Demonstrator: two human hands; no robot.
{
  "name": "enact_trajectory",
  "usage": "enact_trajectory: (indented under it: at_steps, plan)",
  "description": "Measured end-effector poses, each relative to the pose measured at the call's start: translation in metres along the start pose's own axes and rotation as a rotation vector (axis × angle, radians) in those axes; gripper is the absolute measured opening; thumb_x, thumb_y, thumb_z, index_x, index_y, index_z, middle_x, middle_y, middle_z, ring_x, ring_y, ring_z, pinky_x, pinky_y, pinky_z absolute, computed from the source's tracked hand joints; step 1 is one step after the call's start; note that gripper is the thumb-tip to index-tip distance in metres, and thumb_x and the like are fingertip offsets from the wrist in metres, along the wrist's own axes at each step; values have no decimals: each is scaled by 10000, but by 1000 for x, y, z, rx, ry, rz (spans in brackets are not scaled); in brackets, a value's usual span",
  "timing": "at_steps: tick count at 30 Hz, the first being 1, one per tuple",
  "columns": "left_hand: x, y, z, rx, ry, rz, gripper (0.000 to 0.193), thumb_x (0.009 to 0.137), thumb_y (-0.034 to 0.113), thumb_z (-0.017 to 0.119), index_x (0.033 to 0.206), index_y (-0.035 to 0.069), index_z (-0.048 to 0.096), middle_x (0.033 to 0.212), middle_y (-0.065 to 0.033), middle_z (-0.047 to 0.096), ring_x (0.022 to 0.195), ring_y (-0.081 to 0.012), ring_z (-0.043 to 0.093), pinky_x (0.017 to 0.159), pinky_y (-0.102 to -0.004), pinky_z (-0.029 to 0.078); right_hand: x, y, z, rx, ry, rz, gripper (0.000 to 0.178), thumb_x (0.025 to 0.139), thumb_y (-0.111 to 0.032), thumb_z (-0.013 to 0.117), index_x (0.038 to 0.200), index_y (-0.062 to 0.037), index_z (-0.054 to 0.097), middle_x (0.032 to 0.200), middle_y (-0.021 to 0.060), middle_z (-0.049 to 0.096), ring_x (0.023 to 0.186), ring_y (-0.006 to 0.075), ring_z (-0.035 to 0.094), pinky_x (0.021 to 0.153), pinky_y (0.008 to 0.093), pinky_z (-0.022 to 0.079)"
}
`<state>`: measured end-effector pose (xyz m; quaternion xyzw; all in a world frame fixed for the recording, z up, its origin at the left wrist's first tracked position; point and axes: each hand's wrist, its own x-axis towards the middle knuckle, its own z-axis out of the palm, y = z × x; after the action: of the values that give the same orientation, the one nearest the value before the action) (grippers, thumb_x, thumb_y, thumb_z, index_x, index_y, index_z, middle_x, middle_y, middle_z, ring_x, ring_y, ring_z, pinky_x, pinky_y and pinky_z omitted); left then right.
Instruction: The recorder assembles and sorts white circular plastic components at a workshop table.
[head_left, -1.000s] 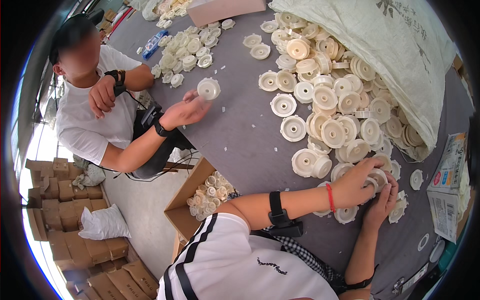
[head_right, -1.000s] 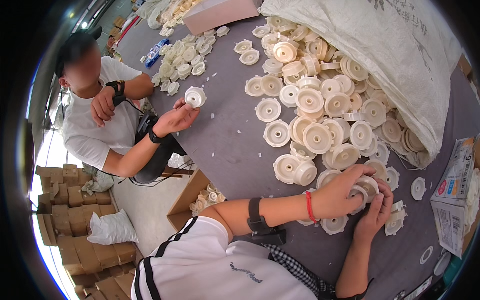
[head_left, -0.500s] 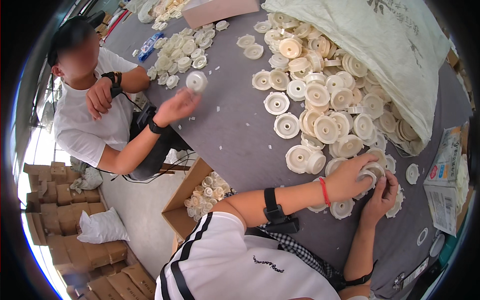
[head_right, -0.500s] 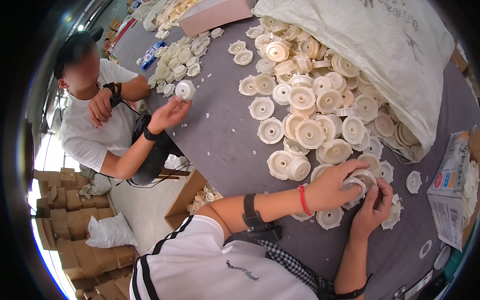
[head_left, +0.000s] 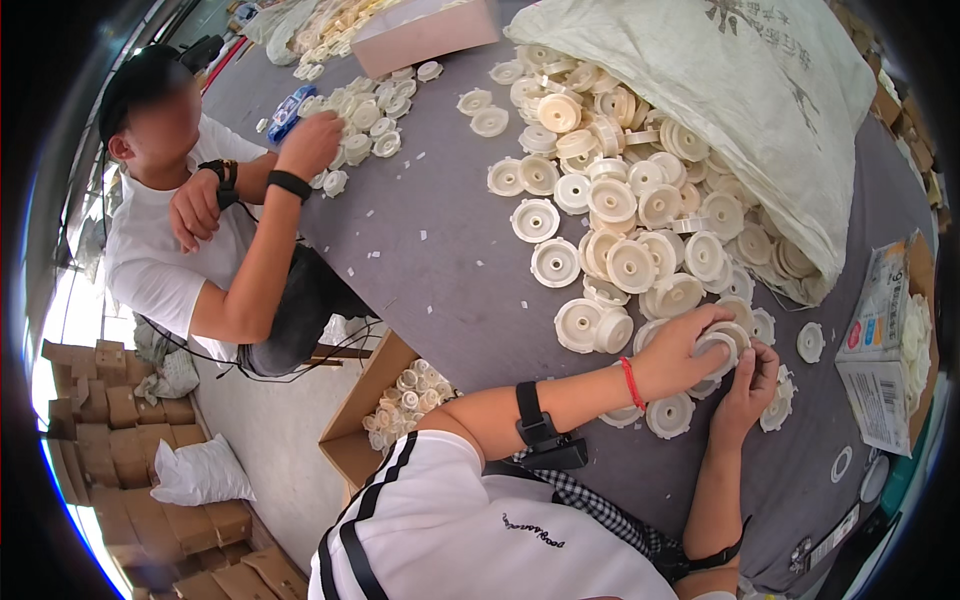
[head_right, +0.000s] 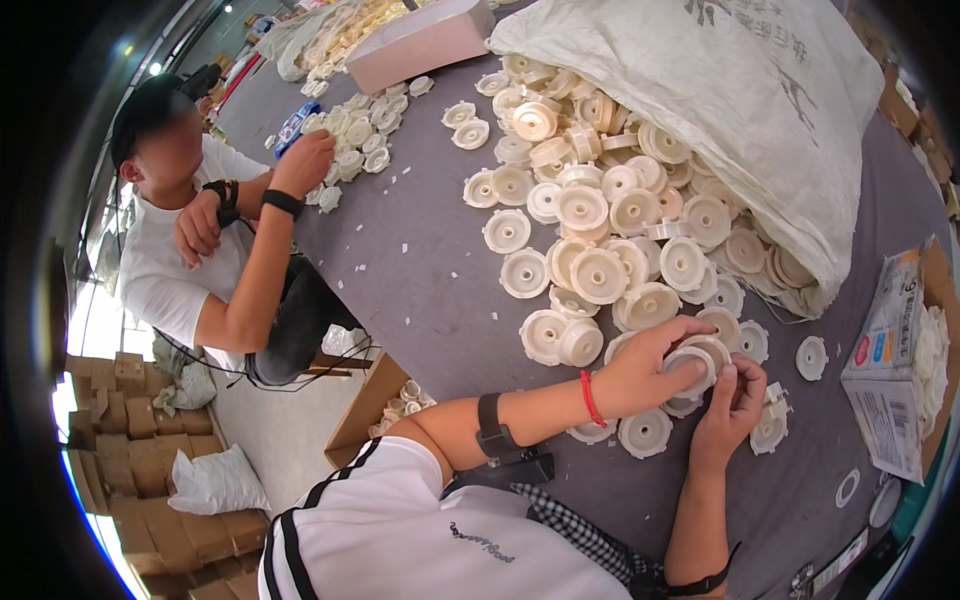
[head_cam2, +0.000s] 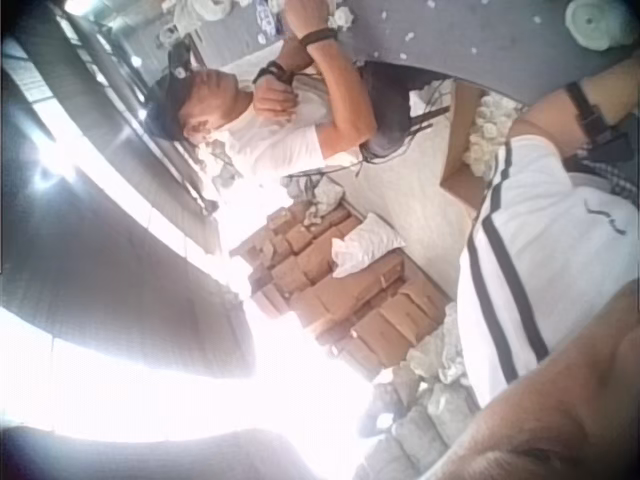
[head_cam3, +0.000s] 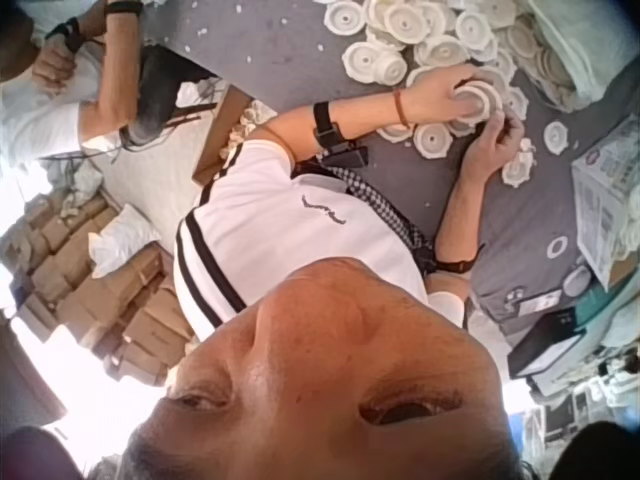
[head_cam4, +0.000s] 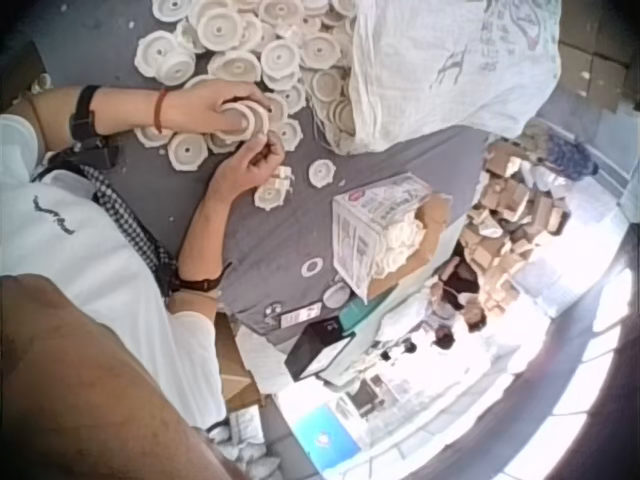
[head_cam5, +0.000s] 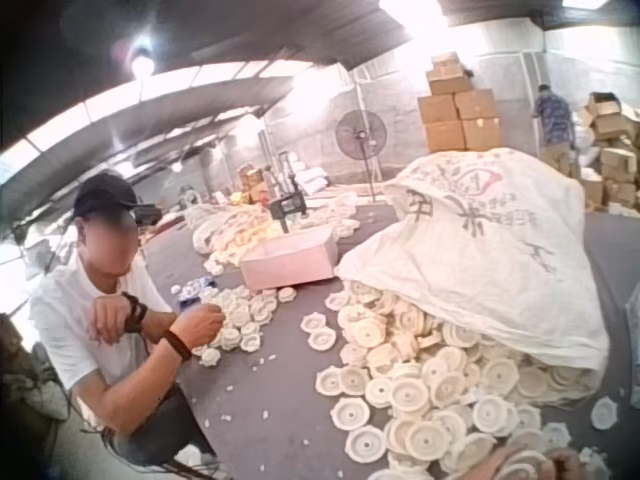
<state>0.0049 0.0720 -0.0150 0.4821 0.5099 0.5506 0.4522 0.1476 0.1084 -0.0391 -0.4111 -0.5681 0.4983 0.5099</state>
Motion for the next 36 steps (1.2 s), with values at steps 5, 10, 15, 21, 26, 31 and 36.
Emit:
enact_trajectory:
  at_steps: [5, 10, 15, 21, 26, 31, 36]
  plan:
    - [0, -2, 2, 48, 18, 39, 432, 827, 174, 585, 1197, -19, 474, 1122, -131, 558, 1052, -211, 546, 895, -314, 426, 1, 2, -1, -18, -29, 45, 138, 941, -134, 471, 986, -9, 505, 920, 39, 539, 840, 88, 500, 763, 229, 406]
    - [-1, -3, 1, 50, 15, 46, 460, 824, 198, 601, 1207, -17, 464, 1164, -141, 533, 1096, -224, 519, 925, -320, 406, 2, 5, 0, 29, -45, 87, 130, 950, -141, 452, 955, -17, 492, 899, 37, 536, 836, 88, 493, 764, 232, 402]
    - [-1, 2, 0, 89, -3, 38, 493, 817, 216, 621, 1219, -14, 452, 1188, -142, 517, 1117, -226, 505, 941, -320, 397, 1, 11, -4, 3, -52, 56, 146, 960, -156, 429, 947, -22, 486, 894, 29, 525, 832, 88, 483, 766, 239, 400]
    - [-2, 2, 2, -30, -33, -66, 514, 800, 180, 639, 1234, -7, 437, 1162, -133, 526, 1094, -224, 513, 928, -322, 405, -1, 2, 2, 49, 30, 90, 200, 979, -207, 402, 922, -33, 483, 861, 8, 492, 810, 78, 454, 752, 225, 382]
    - [-2, 4, 3, 37, -17, -9, 494, 796, 151, 633, 1224, -4, 444, 1138, -129, 535, 1047, -214, 532, 891, -319, 421, 1, 2, -1, 57, -15, 112, 202, 978, -216, 412, 900, -42, 479, 832, -6, 474, 783, 67, 435, 715, 222, 376]
    - [-2, 1, 5, 46, -14, 10, 485, 795, 146, 627, 1220, -3, 448, 1122, -132, 545, 1027, -214, 543, 869, -317, 431, 2, 0, 0, 90, 6, 148, 194, 974, -213, 420, 892, -46, 475, 817, -15, 461, 774, 61, 426, 709, 217, 370]
    - [-3, 6, 2, 23, -23, -21, 485, 792, 147, 627, 1216, -3, 447, 1070, -129, 566, 956, -203, 567, 806, -304, 452, 3, -2, 3, 82, 9, 142, 183, 971, -211, 424, 891, -52, 467, 810, -20, 440, 770, 61, 421, 701, 214, 364]
